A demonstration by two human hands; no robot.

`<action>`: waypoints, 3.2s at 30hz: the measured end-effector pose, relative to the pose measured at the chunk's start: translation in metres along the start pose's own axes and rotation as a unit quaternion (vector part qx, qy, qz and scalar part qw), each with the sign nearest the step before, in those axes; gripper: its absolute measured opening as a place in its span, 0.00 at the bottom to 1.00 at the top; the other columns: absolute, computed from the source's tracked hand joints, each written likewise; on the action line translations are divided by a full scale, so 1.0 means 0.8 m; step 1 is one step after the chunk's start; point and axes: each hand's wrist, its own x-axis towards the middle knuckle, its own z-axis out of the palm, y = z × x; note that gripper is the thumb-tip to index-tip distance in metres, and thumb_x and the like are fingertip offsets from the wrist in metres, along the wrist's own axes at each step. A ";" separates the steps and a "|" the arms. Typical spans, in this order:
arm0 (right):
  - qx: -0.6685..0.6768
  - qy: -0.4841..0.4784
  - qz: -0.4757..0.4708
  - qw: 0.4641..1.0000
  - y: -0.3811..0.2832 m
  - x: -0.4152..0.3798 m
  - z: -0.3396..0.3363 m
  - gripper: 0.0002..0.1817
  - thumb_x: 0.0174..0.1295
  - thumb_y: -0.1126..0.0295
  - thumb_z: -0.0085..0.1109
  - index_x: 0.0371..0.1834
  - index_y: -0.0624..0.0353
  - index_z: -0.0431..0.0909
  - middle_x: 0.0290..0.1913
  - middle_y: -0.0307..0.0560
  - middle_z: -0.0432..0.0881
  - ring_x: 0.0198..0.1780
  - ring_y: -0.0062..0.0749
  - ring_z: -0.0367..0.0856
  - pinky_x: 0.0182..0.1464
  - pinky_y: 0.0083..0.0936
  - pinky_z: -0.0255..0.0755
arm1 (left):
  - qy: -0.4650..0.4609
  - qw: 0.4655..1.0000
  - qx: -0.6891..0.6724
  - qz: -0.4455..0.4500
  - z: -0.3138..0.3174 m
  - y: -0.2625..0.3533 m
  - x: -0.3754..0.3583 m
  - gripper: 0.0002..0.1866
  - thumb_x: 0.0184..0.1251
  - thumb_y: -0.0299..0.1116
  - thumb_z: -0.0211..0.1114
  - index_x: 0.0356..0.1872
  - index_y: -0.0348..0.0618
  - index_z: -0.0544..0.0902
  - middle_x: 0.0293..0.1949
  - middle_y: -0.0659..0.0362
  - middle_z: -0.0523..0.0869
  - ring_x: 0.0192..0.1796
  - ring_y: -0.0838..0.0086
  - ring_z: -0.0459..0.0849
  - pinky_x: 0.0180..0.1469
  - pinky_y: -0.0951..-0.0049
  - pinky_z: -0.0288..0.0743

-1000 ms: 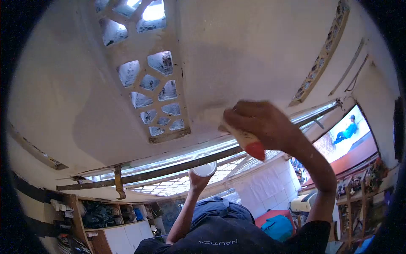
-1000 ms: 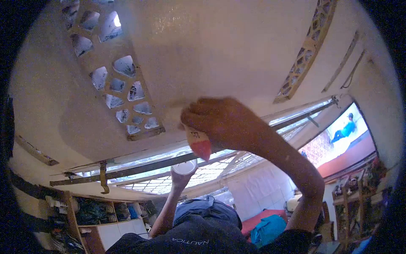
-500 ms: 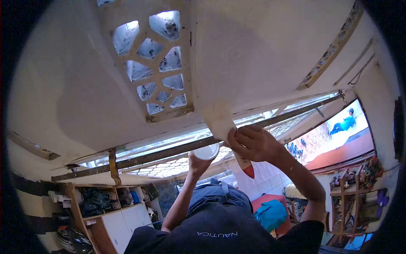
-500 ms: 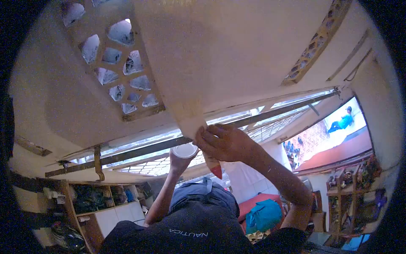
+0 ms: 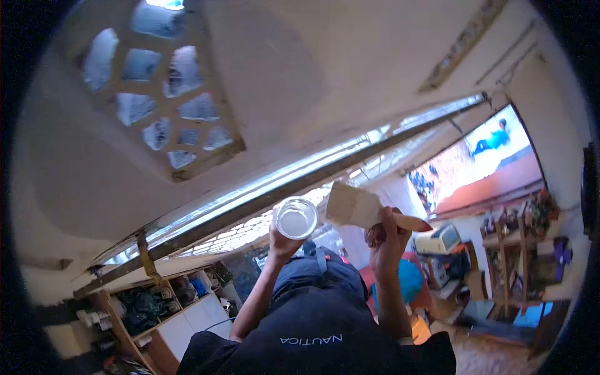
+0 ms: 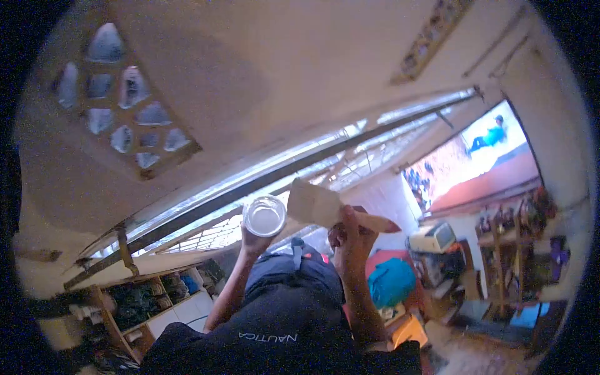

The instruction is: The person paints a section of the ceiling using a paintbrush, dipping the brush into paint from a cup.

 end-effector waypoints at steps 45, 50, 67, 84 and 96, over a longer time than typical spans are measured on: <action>0.364 0.013 0.188 0.912 0.023 0.012 -0.057 0.11 0.65 0.63 0.47 0.42 0.57 0.76 0.42 0.44 0.78 0.47 0.29 0.75 0.51 0.31 0.67 | -0.146 0.985 -0.051 -0.078 0.027 0.026 -0.004 0.24 0.49 0.30 0.69 0.49 0.40 0.72 0.41 0.57 0.82 0.43 0.73 0.81 0.54 0.70 0.71; 0.197 0.086 0.106 0.971 0.000 0.031 -0.045 0.03 0.60 0.74 0.53 0.33 0.63 0.74 0.30 0.40 0.74 0.31 0.21 0.70 0.30 0.20 0.62 | -0.125 0.992 -0.009 -0.029 0.050 0.038 0.011 0.26 0.44 0.32 0.72 0.48 0.41 0.74 0.42 0.57 0.82 0.48 0.72 0.79 0.63 0.69 0.61; -0.262 -0.318 -0.232 0.881 -0.007 0.092 -0.041 0.08 0.49 0.78 0.60 0.17 0.63 0.72 0.21 0.44 0.72 0.24 0.30 0.72 0.27 0.24 0.64 | 0.002 0.997 0.074 0.010 0.085 0.034 0.004 0.40 0.32 0.36 0.78 0.51 0.37 0.68 0.44 0.49 0.77 0.46 0.60 0.80 0.47 0.66 0.74; -0.341 -0.347 -0.164 0.858 -0.013 0.135 -0.062 0.13 0.53 0.74 0.57 0.14 0.62 0.67 0.16 0.44 0.69 0.18 0.31 0.69 0.20 0.28 0.61 | 0.050 0.992 0.116 0.032 0.131 0.040 0.009 0.40 0.30 0.35 0.78 0.51 0.38 0.68 0.44 0.48 0.77 0.46 0.57 0.79 0.47 0.65 0.74; -0.422 -0.349 -0.174 0.818 -0.014 0.134 -0.062 0.11 0.51 0.63 0.63 0.21 0.60 0.78 0.24 0.46 0.77 0.24 0.42 0.78 0.26 0.33 0.71 | 0.020 0.992 0.114 0.048 0.152 0.042 0.018 0.37 0.34 0.36 0.77 0.50 0.37 0.69 0.42 0.49 0.77 0.43 0.58 0.80 0.44 0.65 0.75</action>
